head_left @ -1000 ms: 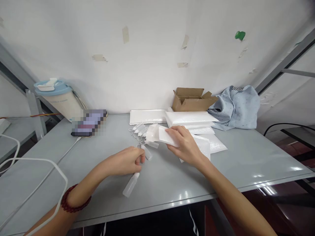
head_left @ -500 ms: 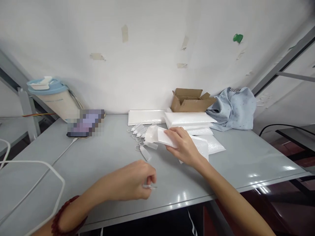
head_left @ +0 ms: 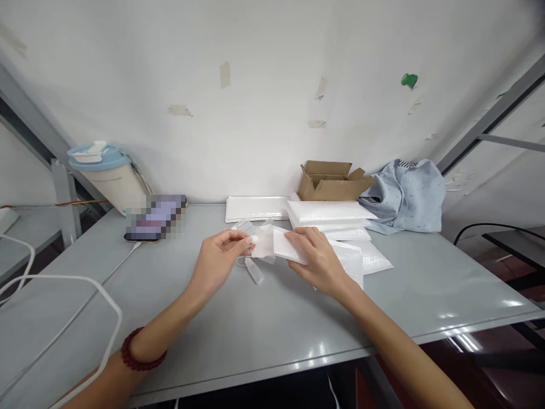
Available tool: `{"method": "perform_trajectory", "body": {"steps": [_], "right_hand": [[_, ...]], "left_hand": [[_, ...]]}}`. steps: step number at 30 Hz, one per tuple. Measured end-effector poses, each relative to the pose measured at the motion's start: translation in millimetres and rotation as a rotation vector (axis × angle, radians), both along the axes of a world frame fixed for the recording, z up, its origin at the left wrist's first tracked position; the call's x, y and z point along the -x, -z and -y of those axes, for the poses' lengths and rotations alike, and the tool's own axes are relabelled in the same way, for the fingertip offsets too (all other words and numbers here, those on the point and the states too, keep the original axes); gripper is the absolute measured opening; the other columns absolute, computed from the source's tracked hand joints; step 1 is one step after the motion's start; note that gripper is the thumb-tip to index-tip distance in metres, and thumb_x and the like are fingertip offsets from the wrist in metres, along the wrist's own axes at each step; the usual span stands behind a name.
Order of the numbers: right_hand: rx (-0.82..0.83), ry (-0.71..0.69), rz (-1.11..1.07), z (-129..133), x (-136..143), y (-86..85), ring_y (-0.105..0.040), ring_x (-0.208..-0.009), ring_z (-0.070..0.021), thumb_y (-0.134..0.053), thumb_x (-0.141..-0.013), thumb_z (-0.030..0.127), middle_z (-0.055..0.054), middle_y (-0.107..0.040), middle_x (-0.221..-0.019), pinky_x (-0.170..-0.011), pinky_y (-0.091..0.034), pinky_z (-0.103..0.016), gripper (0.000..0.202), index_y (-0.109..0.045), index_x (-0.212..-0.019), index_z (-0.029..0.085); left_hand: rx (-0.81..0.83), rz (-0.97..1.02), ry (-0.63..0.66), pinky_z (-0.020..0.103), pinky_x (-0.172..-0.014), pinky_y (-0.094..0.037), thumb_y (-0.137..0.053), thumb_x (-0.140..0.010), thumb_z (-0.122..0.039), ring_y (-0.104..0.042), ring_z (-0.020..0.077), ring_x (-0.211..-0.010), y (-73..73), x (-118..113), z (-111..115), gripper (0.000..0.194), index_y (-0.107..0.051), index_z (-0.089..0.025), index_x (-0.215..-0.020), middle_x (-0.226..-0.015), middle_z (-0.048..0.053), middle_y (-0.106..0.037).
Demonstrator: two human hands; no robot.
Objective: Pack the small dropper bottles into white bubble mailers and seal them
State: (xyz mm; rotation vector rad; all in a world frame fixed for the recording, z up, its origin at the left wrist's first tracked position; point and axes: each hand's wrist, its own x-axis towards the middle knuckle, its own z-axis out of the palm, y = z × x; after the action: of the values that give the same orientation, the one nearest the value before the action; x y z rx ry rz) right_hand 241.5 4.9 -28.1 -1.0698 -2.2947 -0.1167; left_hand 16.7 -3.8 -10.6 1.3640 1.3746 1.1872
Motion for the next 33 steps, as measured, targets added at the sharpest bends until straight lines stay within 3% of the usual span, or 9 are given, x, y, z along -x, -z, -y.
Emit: {"method": "perform_trajectory", "body": {"steps": [3,6,10,14,19,22,27,33], "right_hand": [[-0.023,0.014,0.023,0,1,1.0,-0.051,-0.099,-0.0297,-0.054,-0.072,0.011,-0.013,-0.054,-0.111,-0.079,-0.044,-0.043,0.046,-0.048,-0.117,0.020],[-0.030,0.006,0.028,0,2,0.9,-0.050,-0.099,-0.0292,-0.054,-0.072,0.010,-0.013,-0.054,-0.110,-0.079,-0.044,-0.043,0.046,-0.047,-0.116,0.021],[-0.018,-0.070,0.027,6,7,-1.0,-0.049,-0.098,-0.0282,-0.055,-0.073,0.011,-0.013,-0.053,-0.110,-0.078,-0.044,-0.042,0.047,-0.046,-0.118,0.020],[-0.036,-0.152,0.079,15,16,0.5,-0.048,-0.100,-0.0283,-0.054,-0.074,0.011,-0.014,-0.053,-0.111,-0.081,-0.043,-0.043,0.049,-0.044,-0.122,0.018],[-0.073,-0.128,0.103,17,20,4.0,-0.047,-0.099,-0.0285,-0.053,-0.072,0.008,-0.015,-0.053,-0.110,-0.082,-0.043,-0.044,0.050,-0.045,-0.121,0.018],[-0.085,-0.108,0.055,12,14,1.9,-0.047,-0.100,-0.0290,-0.054,-0.074,0.012,-0.015,-0.052,-0.112,-0.082,-0.044,-0.044,0.049,-0.043,-0.122,0.018],[-0.048,-0.062,-0.030,3,3,-2.0,-0.049,-0.099,-0.0283,-0.055,-0.072,0.013,-0.013,-0.051,-0.113,-0.081,-0.043,-0.043,0.050,-0.044,-0.121,0.021],[-0.052,-0.127,0.010,7,8,-0.2,-0.048,-0.101,-0.0292,-0.057,-0.072,0.015,-0.015,-0.052,-0.111,-0.082,-0.043,-0.044,0.048,-0.047,-0.118,0.016]], "left_hand": [[-0.107,-0.227,0.003,0.031,-0.069,-0.052,-0.060,-0.078,-0.045,-0.062,0.0195,-0.082,12.6,-5,0,0.028,-0.071,-0.021,-0.087,-0.094,0.005,-0.066],[-0.179,-0.426,-0.011,0.037,-0.080,-0.050,-0.056,-0.080,-0.047,-0.054,0.0251,-0.103,18.5,-5,-1,0.030,-0.074,-0.027,-0.091,-0.105,0.007,-0.061],[-0.124,-0.409,0.089,0.046,-0.097,-0.043,-0.060,-0.076,-0.047,-0.039,0.0315,-0.125,19.6,-4,-3,0.026,-0.076,-0.029,-0.087,-0.124,0.007,-0.057],[-0.095,-0.421,0.253,0.051,-0.105,-0.034,-0.060,-0.074,-0.034,-0.033,0.0346,-0.132,21.2,-9,-1,0.019,-0.077,-0.026,-0.075,-0.130,0.007,-0.056],[-0.084,-0.431,0.288,0.051,-0.109,-0.029,-0.055,-0.077,-0.035,-0.024,0.0336,-0.138,21.5,-11,3,0.025,-0.076,-0.026,-0.090,-0.143,0.006,-0.045],[-0.135,-0.366,0.249,0.048,-0.109,-0.028,-0.053,-0.082,-0.044,-0.028,0.0299,-0.137,13.3,-5,1,0.029,-0.074,-0.030,-0.096,-0.140,0.005,-0.049],[-0.096,-0.199,0.152,0.041,-0.101,-0.039,-0.062,-0.077,-0.049,-0.044,0.0266,-0.127,-0.7,6,-3,0.027,-0.075,-0.030,-0.092,-0.131,0.005,-0.057],[-0.056,-0.143,0.196,0.038,-0.093,-0.045,-0.068,-0.071,-0.042,-0.053,0.0278,-0.116,9.1,-1,-4,0.020,-0.077,-0.026,-0.080,-0.113,0.007,-0.067]]}}
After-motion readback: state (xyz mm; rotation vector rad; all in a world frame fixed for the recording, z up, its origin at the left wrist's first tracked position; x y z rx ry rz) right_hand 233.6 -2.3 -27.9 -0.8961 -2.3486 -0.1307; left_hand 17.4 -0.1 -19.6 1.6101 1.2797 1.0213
